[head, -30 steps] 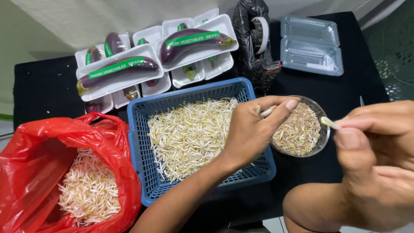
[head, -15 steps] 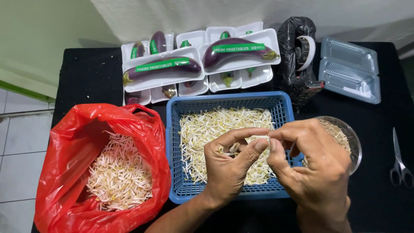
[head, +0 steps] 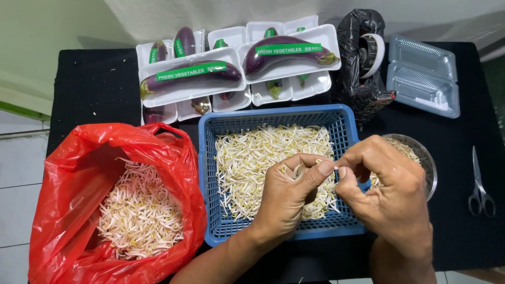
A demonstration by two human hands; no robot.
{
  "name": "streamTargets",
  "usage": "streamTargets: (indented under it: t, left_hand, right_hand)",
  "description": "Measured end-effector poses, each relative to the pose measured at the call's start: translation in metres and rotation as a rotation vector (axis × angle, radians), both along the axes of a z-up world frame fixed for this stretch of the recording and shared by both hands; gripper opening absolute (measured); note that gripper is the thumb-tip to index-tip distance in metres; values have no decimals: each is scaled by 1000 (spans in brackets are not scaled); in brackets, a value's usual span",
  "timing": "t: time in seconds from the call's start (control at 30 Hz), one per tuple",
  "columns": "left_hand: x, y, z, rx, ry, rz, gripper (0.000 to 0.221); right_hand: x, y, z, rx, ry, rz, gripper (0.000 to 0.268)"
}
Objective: The person is cleaning and sorting bean sprouts by snapping off the ends and placing them into a plastic basket.
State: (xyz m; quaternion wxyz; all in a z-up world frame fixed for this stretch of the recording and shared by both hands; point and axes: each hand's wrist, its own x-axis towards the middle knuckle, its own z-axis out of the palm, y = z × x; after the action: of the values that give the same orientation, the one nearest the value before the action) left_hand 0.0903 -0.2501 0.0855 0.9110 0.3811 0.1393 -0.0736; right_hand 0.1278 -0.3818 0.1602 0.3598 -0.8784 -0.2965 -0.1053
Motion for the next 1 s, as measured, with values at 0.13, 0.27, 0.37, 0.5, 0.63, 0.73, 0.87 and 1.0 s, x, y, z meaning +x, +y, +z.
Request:
streamTargets:
  t: [0.13,0.27,0.37,0.5,0.63,0.73,0.87,1.0]
  left_hand:
    - [-1,0,5,94,-70,77,11]
    - [-3,0,7,277,-132,125,10]
    - [-2,-1,3,263,-125,140,11]
    - [1,0,0,205,-57,132,12]
    - [4,2,-6,-71,119,67,18]
    - [6,9,-4,-280,258,-47,51]
    - [4,9,-14,-478,137,-78,64]
    - [5,6,-13,-564,58,-97,65]
  right_hand:
    - [-2,0,3,29,28,-13,8]
    - [-2,1,0,9,-45,-16,7]
    - [-1,3,-8,-41,-123,-33,10]
    - [3,3,-15,-70,-137,-48,13]
    - [6,-6,-13,-54,-19,-29,12]
    - [5,-29,-4,-120,57,-129,14]
    - [-1,-73,-12,-447,212,-424,23]
    - [-8,-97,-23,-548,102,-405,38]
